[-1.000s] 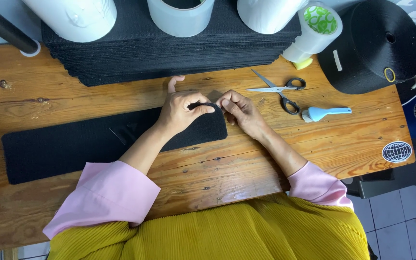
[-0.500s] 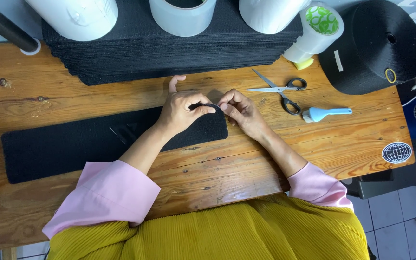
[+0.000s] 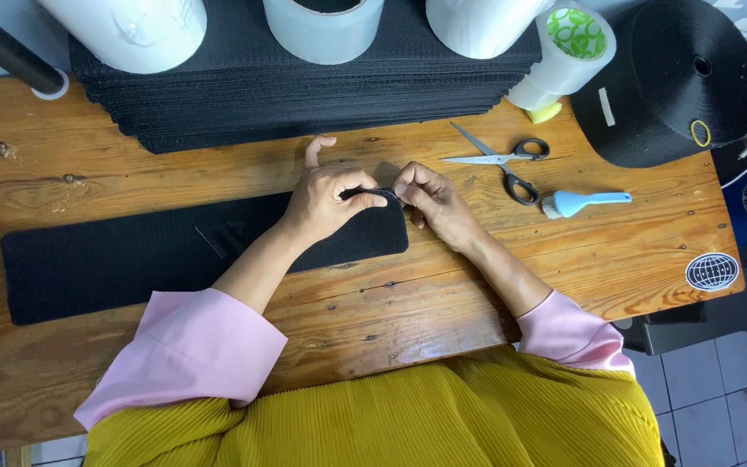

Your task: The person folds a rectangular piece of black fabric on a wooden table, then uses scissors to trim the edges. They continue to fold and cut the fabric into smaller pieces, handling the material with both hands throughout the process.

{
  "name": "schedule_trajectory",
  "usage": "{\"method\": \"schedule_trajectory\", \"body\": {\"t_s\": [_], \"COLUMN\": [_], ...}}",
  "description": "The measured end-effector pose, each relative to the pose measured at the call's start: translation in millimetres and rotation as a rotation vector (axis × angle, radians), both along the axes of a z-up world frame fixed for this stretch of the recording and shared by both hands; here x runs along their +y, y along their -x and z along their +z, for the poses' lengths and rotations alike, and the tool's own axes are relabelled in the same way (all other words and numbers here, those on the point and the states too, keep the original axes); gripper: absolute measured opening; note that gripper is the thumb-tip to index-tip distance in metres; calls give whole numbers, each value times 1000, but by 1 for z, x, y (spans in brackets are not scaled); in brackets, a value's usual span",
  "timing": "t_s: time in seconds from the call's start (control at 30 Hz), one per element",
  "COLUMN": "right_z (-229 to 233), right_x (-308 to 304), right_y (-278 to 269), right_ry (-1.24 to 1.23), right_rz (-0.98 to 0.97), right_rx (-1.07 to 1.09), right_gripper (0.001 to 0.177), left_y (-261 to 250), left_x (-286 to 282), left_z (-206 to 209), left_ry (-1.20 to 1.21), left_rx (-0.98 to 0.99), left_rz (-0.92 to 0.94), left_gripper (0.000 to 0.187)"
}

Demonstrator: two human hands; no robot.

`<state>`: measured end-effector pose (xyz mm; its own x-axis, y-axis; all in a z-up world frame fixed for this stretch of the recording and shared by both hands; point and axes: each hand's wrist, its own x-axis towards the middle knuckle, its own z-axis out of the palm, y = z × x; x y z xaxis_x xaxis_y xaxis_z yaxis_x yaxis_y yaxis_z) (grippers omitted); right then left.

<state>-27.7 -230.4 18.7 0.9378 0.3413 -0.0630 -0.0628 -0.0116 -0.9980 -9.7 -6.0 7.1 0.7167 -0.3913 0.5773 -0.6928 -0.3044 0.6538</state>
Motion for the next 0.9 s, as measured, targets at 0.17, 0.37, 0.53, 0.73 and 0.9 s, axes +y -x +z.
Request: {"method": "schedule_trajectory", "body": {"t_s": [0.17,0.37,0.53,0.73,0.9], "right_z": [-1,6,-5,8,1], "right_x": [-1,-1,-4,2,3], "right_y": [-1,0,0,7,7], "right_ry": [-17,-6,86,342,402], "right_rz": [19,55,95,38,-12], "right_rx": [1,-41,-154,-197,-141], "right_gripper": [8,11,18,24,21], "left_y": [-1,1,-1,-4,-7], "left_x": [1,0,2,3,3], "left_z": [1,5,4,1,-4], "left_ry": [5,7,1,-5,-18], "left_rx": [18,35,30,53,41], "left_rz": [-2,3,24,43,58], "left_gripper": [24,23,23,21,21]}}
